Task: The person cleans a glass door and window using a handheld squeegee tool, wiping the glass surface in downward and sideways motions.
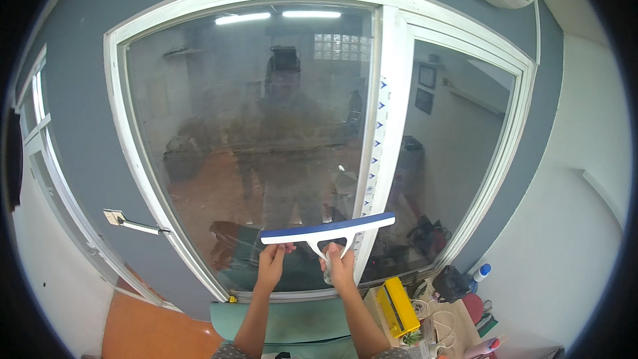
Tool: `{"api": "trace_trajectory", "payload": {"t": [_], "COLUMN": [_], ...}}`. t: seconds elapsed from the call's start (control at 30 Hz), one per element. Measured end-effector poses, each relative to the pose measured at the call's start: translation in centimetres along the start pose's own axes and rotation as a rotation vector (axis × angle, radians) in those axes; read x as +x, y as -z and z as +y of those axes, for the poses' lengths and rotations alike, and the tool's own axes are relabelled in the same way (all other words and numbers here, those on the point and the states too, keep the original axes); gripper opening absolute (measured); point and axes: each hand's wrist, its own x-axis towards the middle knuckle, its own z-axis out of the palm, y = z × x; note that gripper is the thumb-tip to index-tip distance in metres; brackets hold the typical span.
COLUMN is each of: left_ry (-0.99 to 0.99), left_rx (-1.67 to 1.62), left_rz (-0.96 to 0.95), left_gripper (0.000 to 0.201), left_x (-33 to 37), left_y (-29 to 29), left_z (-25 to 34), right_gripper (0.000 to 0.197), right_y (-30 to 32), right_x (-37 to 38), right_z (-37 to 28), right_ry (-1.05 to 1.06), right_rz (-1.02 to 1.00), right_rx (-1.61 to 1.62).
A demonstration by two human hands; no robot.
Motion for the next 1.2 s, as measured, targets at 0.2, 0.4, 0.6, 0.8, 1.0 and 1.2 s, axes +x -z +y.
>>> {"api": "trace_trajectory", "payload": {"t": [0.2,0.4,0.6,0.8,1.0,1.2], "left_ry": [0.019,0.01,0.052,-0.131,-0.576,-0.632], "left_rx": [0.103,0.129,0.158,0.345,0.989,1.18], "left_rz": [0.019,0.092,0.148,0.221,0.421,0.512], "left_gripper": [0.026,0.026,0.026,0.019,0.049,0.068], "left_x": [0.8,0.8,0.7,4.2,12.5,19.9], "left_y": [8.1,16.0,22.9,29.4,35.2,38.4], "left_z": [0.4,1.3,1.6,4.7,10.7,8.5], "right_gripper": [0.048,0.045,0.026,0.034,0.026,0.028], "right_y": [-7.8,-15.3,-22.0,-28.7,-36.8,-42.3], "right_x": [0.0,0.2,0.2,2.9,7.5,11.9], "right_z": [1.8,3.3,5.1,4.9,2.6,-0.8], "right_ry": [-0.005,-0.092,-0.021,0.099,0.211,0.243], "right_rz": [-0.055,-0.108,-0.255,-0.228,-0.128,-0.011], "right_rx": [0.011,0.109,0.134,0.051,0.208,0.064]}}
